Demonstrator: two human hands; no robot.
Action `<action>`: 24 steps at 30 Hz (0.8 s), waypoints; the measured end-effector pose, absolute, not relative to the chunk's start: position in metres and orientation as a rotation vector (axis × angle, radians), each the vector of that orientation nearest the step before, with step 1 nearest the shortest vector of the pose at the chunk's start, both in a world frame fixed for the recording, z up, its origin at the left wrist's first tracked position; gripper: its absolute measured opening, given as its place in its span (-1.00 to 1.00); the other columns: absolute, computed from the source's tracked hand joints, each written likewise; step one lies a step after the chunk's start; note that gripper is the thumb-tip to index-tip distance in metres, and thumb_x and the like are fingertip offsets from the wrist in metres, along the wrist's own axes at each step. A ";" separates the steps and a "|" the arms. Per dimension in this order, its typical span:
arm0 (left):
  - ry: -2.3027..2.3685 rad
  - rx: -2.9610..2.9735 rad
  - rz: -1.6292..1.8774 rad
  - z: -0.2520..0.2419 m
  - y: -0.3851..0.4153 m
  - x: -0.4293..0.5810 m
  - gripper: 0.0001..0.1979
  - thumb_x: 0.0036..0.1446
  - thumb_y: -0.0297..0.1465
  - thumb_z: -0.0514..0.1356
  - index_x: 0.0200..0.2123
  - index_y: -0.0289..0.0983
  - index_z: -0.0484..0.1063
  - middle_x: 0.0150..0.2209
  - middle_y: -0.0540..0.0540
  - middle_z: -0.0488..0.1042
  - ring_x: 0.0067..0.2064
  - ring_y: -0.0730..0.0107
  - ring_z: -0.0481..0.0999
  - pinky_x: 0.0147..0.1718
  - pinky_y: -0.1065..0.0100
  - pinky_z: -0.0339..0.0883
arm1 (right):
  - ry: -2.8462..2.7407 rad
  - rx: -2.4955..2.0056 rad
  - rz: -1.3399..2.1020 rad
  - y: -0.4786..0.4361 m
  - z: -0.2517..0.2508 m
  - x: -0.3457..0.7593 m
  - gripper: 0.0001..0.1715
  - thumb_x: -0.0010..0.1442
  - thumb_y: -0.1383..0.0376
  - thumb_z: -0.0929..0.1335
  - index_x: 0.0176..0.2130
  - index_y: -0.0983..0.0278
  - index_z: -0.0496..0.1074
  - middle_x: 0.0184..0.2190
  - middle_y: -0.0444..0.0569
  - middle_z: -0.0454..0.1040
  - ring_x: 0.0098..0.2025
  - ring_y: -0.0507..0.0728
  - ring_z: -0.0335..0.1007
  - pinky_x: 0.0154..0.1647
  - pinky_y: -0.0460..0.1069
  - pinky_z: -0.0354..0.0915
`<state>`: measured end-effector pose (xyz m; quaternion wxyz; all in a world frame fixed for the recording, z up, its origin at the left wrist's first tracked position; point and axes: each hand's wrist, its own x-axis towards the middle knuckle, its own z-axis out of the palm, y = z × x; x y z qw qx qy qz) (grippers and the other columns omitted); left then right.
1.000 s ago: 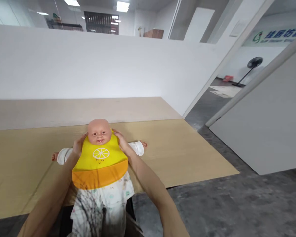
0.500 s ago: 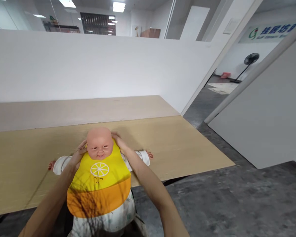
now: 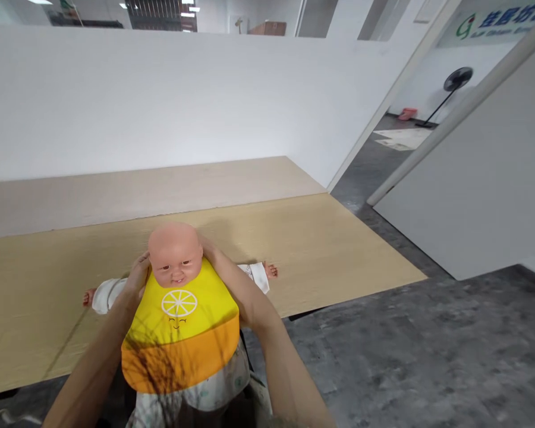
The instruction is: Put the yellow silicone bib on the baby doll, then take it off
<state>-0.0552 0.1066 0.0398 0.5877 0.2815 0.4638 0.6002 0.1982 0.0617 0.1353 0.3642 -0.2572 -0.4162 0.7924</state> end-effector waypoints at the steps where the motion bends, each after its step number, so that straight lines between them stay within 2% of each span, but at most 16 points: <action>1: 1.083 0.650 1.409 0.038 0.108 -0.055 -0.66 -0.23 -0.37 0.46 -0.31 -0.12 0.51 -0.25 -0.14 0.67 0.02 -0.12 0.64 -0.13 0.10 0.57 | -0.991 -0.639 2.126 0.060 0.138 0.198 -0.61 0.37 0.02 0.28 0.12 -0.07 0.51 -0.05 -0.19 0.64 0.09 0.19 0.55 0.11 0.09 0.46; 7: 1.127 0.626 1.460 0.035 0.111 -0.055 -0.63 -0.26 -0.41 0.46 -0.29 -0.14 0.49 -0.30 -0.11 0.65 0.02 -0.10 0.63 -0.11 0.10 0.56 | -0.874 -0.652 2.319 0.051 0.167 0.206 -0.55 0.33 0.03 0.36 0.16 0.00 0.50 -0.01 -0.14 0.63 0.22 0.19 0.47 0.31 0.08 0.34; 12: 1.135 0.670 1.437 0.035 0.111 -0.056 -0.66 -0.22 -0.47 0.40 -0.28 -0.15 0.53 -0.24 -0.14 0.66 0.04 -0.14 0.62 -0.12 0.09 0.57 | -1.188 -0.704 2.018 0.042 0.185 0.208 -0.40 0.21 0.20 0.49 0.23 0.05 0.47 0.09 -0.16 0.58 0.40 0.13 0.24 0.47 -0.03 0.10; 15: 1.119 0.683 1.416 0.036 0.110 -0.055 -0.66 -0.21 -0.48 0.40 -0.26 -0.16 0.57 -0.23 -0.18 0.67 0.04 -0.20 0.62 -0.13 0.07 0.58 | -1.257 -0.703 1.995 0.040 0.182 0.208 -0.32 0.21 0.24 0.50 0.28 0.04 0.42 0.12 -0.17 0.56 0.41 0.14 0.23 0.47 -0.01 0.11; 19: 1.074 0.680 1.400 0.039 0.107 -0.054 -0.62 -0.21 -0.50 0.42 -0.22 -0.16 0.61 -0.18 -0.17 0.68 0.03 -0.20 0.63 -0.15 0.09 0.60 | -1.200 -0.705 2.119 0.046 0.175 0.210 -0.36 0.25 0.20 0.46 0.29 0.06 0.42 0.15 -0.14 0.54 0.39 0.16 0.27 0.45 0.00 0.16; 24: 0.989 0.706 1.415 0.037 0.104 -0.051 -0.47 -0.21 -0.57 0.43 -0.08 -0.17 0.61 -0.15 -0.12 0.69 -0.04 -0.07 0.66 -0.13 0.12 0.61 | -1.236 -0.780 2.068 0.048 0.179 0.212 -0.38 0.25 0.14 0.46 0.27 0.10 0.45 0.14 -0.10 0.55 0.39 0.19 0.26 0.46 0.03 0.15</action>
